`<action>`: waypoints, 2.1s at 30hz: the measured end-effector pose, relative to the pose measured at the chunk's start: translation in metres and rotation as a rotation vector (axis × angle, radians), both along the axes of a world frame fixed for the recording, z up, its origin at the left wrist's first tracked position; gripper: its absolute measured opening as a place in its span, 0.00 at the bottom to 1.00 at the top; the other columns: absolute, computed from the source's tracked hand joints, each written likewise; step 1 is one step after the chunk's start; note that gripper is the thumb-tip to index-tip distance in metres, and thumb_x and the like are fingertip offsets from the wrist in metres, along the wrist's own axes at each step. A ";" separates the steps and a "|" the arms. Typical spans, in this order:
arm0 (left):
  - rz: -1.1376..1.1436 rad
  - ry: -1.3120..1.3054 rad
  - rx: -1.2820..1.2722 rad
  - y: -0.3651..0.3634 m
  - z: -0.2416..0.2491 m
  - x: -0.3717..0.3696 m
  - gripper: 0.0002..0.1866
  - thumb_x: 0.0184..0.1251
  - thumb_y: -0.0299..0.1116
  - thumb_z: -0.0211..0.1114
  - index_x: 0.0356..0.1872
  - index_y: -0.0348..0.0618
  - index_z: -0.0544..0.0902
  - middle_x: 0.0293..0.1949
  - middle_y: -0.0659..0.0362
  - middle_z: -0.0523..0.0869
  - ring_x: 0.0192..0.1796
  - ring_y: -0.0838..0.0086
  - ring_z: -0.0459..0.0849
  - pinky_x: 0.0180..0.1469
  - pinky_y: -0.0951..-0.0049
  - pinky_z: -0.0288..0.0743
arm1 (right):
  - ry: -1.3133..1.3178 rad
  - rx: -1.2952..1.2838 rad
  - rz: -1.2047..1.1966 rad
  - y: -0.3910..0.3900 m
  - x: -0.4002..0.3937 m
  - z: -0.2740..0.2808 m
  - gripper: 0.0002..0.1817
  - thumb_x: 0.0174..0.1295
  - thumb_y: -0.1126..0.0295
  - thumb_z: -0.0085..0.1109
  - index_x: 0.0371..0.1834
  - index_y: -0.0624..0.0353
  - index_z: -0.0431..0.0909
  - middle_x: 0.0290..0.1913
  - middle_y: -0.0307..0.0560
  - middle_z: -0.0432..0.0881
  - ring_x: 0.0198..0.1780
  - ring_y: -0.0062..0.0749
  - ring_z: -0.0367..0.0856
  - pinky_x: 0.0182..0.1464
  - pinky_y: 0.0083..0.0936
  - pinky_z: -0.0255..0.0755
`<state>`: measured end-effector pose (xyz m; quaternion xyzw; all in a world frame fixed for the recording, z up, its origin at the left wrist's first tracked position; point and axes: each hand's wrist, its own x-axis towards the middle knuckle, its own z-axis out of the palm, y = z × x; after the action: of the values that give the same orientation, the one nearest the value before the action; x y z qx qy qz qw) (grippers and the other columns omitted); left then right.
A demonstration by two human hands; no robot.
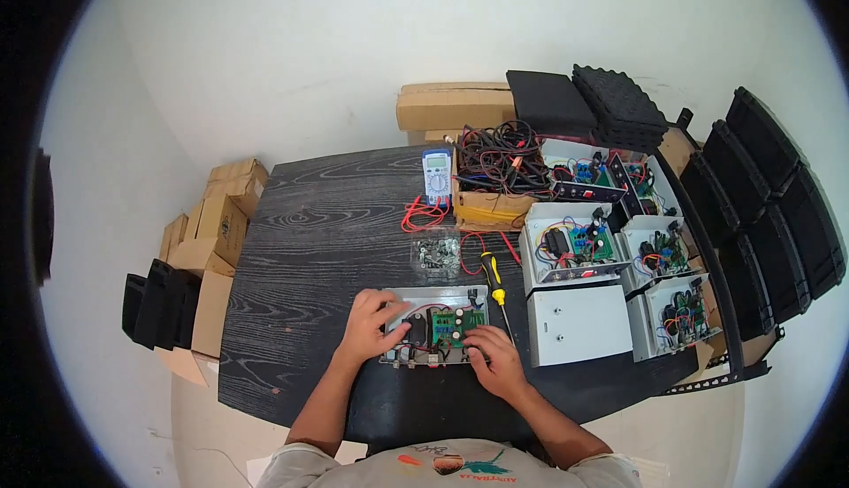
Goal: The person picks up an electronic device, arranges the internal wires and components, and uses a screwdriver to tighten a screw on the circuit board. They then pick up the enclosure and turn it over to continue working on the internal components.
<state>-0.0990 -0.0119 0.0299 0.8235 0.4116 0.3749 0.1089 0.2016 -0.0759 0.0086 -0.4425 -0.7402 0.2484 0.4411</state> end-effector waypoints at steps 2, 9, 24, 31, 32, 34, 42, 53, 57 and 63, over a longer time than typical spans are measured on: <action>0.088 -0.034 0.056 0.001 0.007 0.005 0.20 0.63 0.36 0.77 0.57 0.45 0.91 0.61 0.55 0.87 0.63 0.53 0.83 0.71 0.48 0.72 | -0.012 0.092 -0.068 -0.007 0.000 0.011 0.09 0.68 0.75 0.65 0.50 0.60 0.87 0.51 0.54 0.89 0.61 0.54 0.84 0.66 0.45 0.75; 0.088 -0.008 -0.110 0.006 0.007 -0.011 0.19 0.68 0.33 0.74 0.59 0.44 0.89 0.61 0.51 0.89 0.64 0.52 0.86 0.74 0.47 0.72 | -0.042 -0.206 -0.075 -0.047 0.009 0.039 0.15 0.66 0.75 0.69 0.56 0.58 0.85 0.27 0.44 0.86 0.26 0.39 0.86 0.35 0.33 0.82; 0.028 0.258 -0.223 -0.098 0.069 -0.035 0.22 0.60 0.38 0.78 0.56 0.45 0.90 0.32 0.54 0.79 0.39 0.58 0.81 0.49 0.58 0.78 | -0.338 -0.220 -0.042 0.007 -0.019 0.081 0.22 0.70 0.57 0.65 0.62 0.56 0.82 0.29 0.54 0.89 0.32 0.55 0.90 0.38 0.50 0.83; -0.208 0.345 -0.324 -0.122 0.064 -0.039 0.21 0.61 0.32 0.77 0.57 0.50 0.91 0.34 0.60 0.80 0.43 0.63 0.81 0.54 0.62 0.77 | -0.397 -0.057 0.053 0.037 -0.053 0.069 0.23 0.70 0.56 0.65 0.62 0.59 0.81 0.39 0.59 0.89 0.43 0.59 0.90 0.46 0.52 0.82; -0.245 0.358 -0.303 -0.121 0.058 -0.038 0.20 0.63 0.32 0.76 0.57 0.51 0.91 0.34 0.61 0.80 0.43 0.65 0.81 0.55 0.62 0.77 | -0.390 -0.059 0.064 0.042 -0.059 0.071 0.24 0.70 0.56 0.65 0.62 0.59 0.80 0.40 0.59 0.89 0.44 0.58 0.90 0.47 0.51 0.82; -0.257 0.473 -0.164 -0.118 0.054 -0.032 0.18 0.64 0.34 0.76 0.56 0.54 0.91 0.35 0.64 0.81 0.45 0.68 0.82 0.56 0.63 0.76 | -0.366 -0.062 0.086 0.047 -0.069 0.073 0.25 0.70 0.55 0.65 0.62 0.60 0.80 0.45 0.59 0.88 0.47 0.59 0.89 0.50 0.50 0.82; -0.251 0.624 -0.040 -0.099 0.055 0.008 0.14 0.64 0.43 0.77 0.50 0.56 0.93 0.41 0.69 0.84 0.52 0.73 0.82 0.60 0.64 0.73 | -0.276 0.076 0.202 0.064 -0.103 0.052 0.31 0.71 0.48 0.65 0.65 0.62 0.80 0.60 0.69 0.83 0.62 0.64 0.83 0.64 0.51 0.78; -0.093 0.531 0.164 -0.064 0.040 0.053 0.18 0.60 0.56 0.78 0.38 0.54 0.94 0.48 0.69 0.90 0.58 0.71 0.83 0.56 0.60 0.72 | -0.210 -0.036 0.321 0.090 -0.093 0.055 0.27 0.82 0.53 0.50 0.73 0.59 0.76 0.75 0.64 0.76 0.79 0.66 0.67 0.81 0.59 0.54; -0.044 0.576 0.085 -0.061 0.014 0.059 0.18 0.62 0.56 0.77 0.38 0.54 0.93 0.48 0.68 0.91 0.58 0.70 0.83 0.54 0.61 0.72 | 0.030 0.158 0.218 0.080 -0.048 0.053 0.23 0.80 0.61 0.51 0.72 0.61 0.76 0.74 0.62 0.77 0.78 0.63 0.69 0.81 0.54 0.56; -0.130 0.640 0.129 -0.057 0.022 0.050 0.17 0.64 0.52 0.76 0.39 0.50 0.92 0.54 0.65 0.91 0.61 0.68 0.84 0.64 0.60 0.72 | 0.120 0.083 0.037 0.030 -0.002 0.041 0.29 0.85 0.50 0.44 0.68 0.65 0.78 0.71 0.61 0.80 0.74 0.57 0.76 0.77 0.45 0.64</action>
<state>-0.0492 -0.0684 0.0519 0.9292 0.3470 0.1147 -0.0547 0.1999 -0.0458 0.0500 -0.3945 -0.7301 0.2518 0.4978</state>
